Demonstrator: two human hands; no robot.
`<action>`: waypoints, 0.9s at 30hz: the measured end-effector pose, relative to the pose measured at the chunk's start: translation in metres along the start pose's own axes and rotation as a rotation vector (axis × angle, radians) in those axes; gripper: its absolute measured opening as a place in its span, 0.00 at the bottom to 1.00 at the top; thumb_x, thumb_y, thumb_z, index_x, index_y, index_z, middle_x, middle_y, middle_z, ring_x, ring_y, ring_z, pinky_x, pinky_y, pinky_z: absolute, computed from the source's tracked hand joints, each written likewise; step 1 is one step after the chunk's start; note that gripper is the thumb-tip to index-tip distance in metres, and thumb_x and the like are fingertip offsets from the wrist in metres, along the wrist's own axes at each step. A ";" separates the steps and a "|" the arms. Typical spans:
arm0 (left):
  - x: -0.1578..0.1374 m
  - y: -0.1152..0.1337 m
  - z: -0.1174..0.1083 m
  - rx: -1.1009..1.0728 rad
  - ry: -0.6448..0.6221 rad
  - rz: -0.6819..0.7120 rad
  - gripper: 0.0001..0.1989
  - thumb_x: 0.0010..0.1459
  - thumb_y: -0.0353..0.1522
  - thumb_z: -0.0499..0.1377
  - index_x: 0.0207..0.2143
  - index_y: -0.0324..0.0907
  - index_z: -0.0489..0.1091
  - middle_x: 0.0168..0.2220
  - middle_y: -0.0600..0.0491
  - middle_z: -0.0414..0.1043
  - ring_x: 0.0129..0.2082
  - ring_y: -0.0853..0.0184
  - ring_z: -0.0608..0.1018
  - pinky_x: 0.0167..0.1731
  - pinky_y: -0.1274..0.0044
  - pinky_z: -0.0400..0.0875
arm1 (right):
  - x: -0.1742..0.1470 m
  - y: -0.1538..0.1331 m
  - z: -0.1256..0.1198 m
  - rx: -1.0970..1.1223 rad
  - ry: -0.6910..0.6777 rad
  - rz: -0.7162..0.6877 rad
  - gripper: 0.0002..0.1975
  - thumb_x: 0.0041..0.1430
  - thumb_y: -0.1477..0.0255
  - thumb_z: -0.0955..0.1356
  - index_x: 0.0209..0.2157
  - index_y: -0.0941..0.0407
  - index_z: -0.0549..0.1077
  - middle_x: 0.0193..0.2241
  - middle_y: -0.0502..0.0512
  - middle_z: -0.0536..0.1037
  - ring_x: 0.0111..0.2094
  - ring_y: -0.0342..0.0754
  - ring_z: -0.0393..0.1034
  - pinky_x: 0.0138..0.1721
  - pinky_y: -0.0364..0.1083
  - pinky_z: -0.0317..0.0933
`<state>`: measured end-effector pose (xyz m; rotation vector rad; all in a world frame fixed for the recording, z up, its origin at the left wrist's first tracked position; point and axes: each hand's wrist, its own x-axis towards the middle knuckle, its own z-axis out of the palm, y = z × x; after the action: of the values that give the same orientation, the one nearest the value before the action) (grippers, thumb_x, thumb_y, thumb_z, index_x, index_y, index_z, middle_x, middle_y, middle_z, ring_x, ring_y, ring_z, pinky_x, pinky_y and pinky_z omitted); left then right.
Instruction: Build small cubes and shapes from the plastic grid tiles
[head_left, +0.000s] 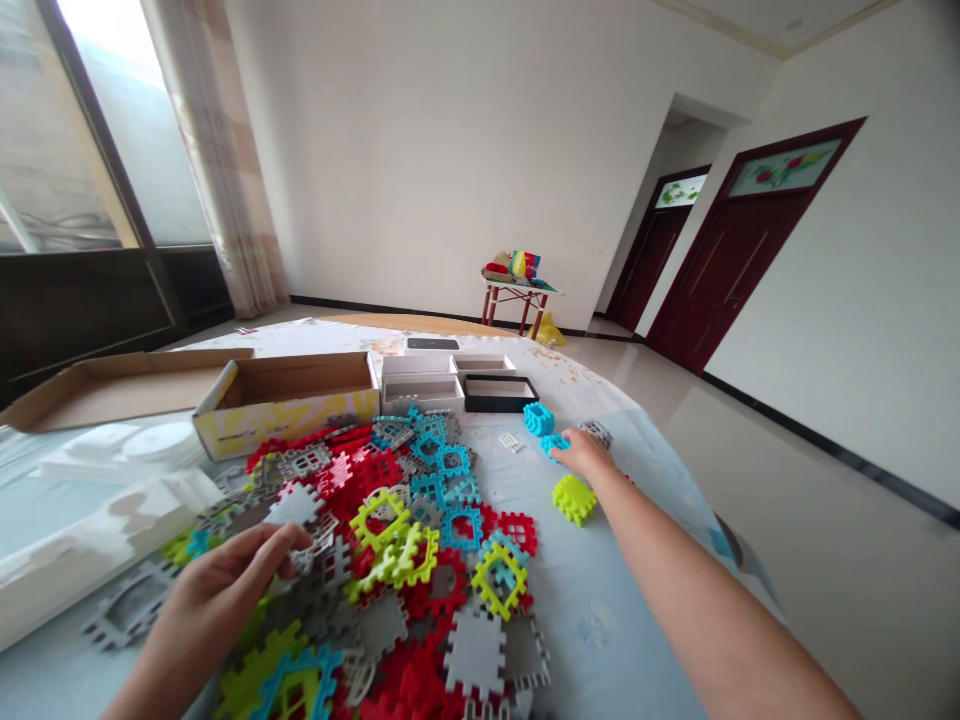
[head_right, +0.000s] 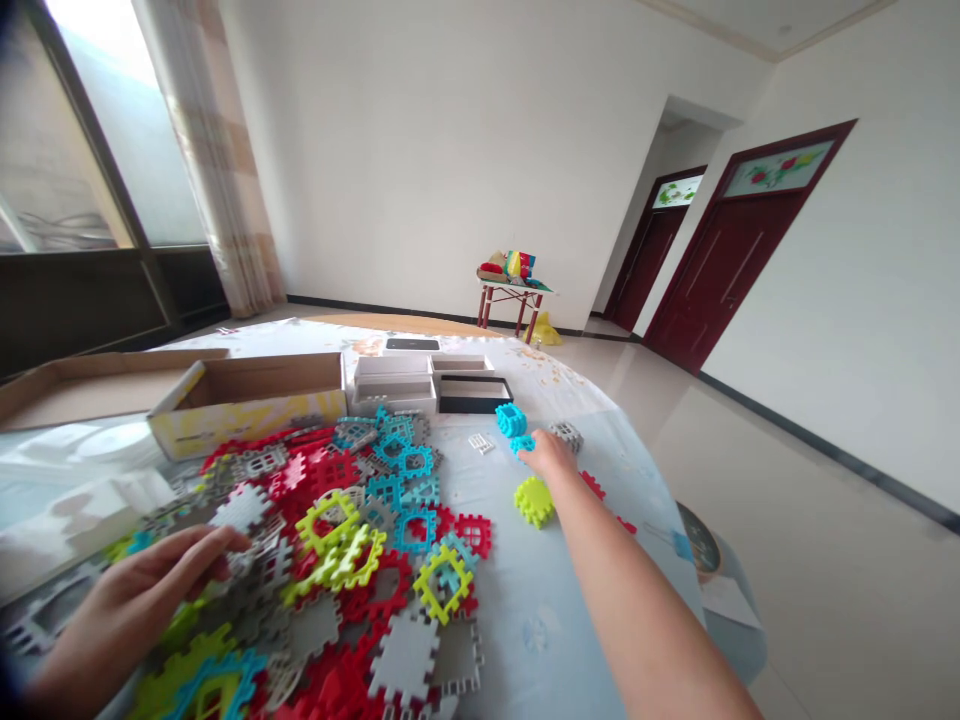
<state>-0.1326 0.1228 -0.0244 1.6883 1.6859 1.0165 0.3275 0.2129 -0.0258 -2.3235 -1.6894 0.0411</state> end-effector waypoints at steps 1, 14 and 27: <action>-0.002 0.005 0.000 -0.031 -0.013 -0.010 0.28 0.45 0.56 0.49 0.32 0.42 0.71 0.20 0.56 0.71 0.21 0.69 0.71 0.22 0.79 0.64 | -0.001 -0.001 -0.002 0.000 0.006 -0.010 0.24 0.45 0.61 0.69 0.44 0.58 0.72 0.42 0.63 0.75 0.45 0.55 0.68 0.43 0.48 0.59; -0.007 0.019 -0.006 -0.127 0.030 -0.004 0.21 0.47 0.50 0.52 0.26 0.43 0.72 0.17 0.59 0.66 0.16 0.74 0.64 0.17 0.82 0.58 | -0.097 -0.153 -0.010 0.509 -0.032 -0.816 0.11 0.55 0.74 0.64 0.40 0.55 0.74 0.39 0.54 0.77 0.43 0.46 0.67 0.48 0.46 0.58; -0.009 0.026 -0.007 -0.145 0.043 0.011 0.21 0.46 0.50 0.54 0.25 0.41 0.72 0.16 0.58 0.66 0.17 0.73 0.64 0.18 0.82 0.59 | -0.113 -0.187 0.013 0.285 -0.186 -0.959 0.16 0.53 0.79 0.65 0.43 0.52 0.74 0.36 0.53 0.77 0.38 0.47 0.66 0.43 0.45 0.57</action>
<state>-0.1226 0.1116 -0.0006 1.5946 1.5911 1.1588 0.1147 0.1633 -0.0104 -1.1660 -2.5045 0.2879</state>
